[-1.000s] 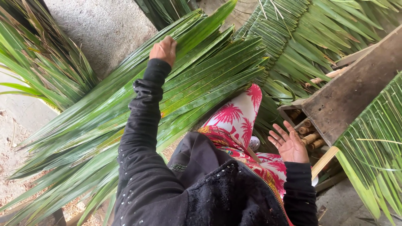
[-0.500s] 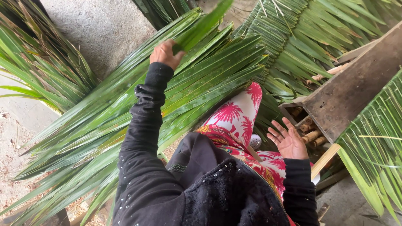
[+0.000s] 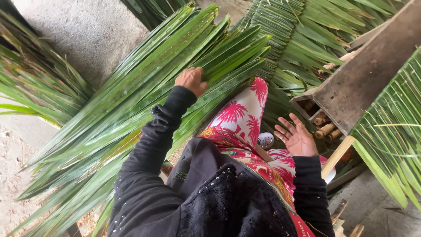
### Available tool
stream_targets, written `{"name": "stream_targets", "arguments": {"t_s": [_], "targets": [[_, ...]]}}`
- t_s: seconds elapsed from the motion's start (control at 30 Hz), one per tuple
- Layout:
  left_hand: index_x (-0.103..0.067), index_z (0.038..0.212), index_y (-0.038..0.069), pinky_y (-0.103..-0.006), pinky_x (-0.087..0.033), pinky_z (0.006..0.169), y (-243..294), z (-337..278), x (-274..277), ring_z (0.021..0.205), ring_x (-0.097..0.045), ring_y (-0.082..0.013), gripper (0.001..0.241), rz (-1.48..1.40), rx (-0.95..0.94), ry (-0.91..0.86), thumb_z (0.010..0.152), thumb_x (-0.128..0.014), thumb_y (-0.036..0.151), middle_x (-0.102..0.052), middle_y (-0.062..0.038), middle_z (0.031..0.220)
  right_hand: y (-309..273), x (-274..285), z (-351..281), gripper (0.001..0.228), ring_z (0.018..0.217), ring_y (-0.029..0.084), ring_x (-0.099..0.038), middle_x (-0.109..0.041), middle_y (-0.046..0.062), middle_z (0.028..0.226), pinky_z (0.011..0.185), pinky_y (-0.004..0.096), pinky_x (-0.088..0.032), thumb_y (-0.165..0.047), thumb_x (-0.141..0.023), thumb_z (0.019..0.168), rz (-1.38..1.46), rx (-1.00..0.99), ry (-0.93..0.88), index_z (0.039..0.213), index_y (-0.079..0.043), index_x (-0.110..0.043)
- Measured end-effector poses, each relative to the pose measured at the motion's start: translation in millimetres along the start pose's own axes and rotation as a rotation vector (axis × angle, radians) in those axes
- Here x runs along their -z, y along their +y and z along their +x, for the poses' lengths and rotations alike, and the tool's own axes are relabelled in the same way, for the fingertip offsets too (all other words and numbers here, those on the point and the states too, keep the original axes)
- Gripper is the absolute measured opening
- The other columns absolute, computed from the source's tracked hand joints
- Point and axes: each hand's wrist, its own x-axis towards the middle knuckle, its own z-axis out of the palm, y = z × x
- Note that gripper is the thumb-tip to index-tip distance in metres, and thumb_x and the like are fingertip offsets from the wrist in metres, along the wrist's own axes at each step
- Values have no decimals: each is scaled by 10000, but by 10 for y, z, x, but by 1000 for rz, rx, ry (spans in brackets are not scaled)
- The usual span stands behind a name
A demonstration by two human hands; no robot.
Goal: Weave palm leaves onto a wooden lath to create a thatch panel
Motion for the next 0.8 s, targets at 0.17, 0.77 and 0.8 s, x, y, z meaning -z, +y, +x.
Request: {"name": "stream_targets", "arguments": {"t_s": [0.17, 0.77, 0.8], "targets": [[-642, 1021, 187, -459, -481, 879, 51, -15, -334, 1027, -626, -332, 362, 129, -2, 110, 744, -722, 406, -653, -97, 984, 2, 65, -19, 503, 1251, 395, -606, -559, 224, 1470, 1102, 597, -447, -331, -510, 1016, 22, -38, -5, 1503, -207, -500], [-651, 1064, 308, -439, -402, 913, 78, 68, -582, 1074, -567, -318, 428, 213, 104, 56, 679, -825, 377, -591, -70, 1067, -54, -271, 11, 474, 1207, 402, -643, -586, 261, 1426, 1052, 577, -502, -225, -508, 1031, 26, -37, -69, 1497, -140, -496], [-651, 1064, 308, -439, -402, 913, 63, 79, -591, 1074, -567, -318, 428, 214, 103, 56, 679, -825, 377, -591, -70, 1067, -56, -288, 14, 474, 1207, 402, -643, -586, 261, 1426, 1052, 577, -502, -225, -508, 1031, 27, -36, -70, 1497, -140, -496]]}}
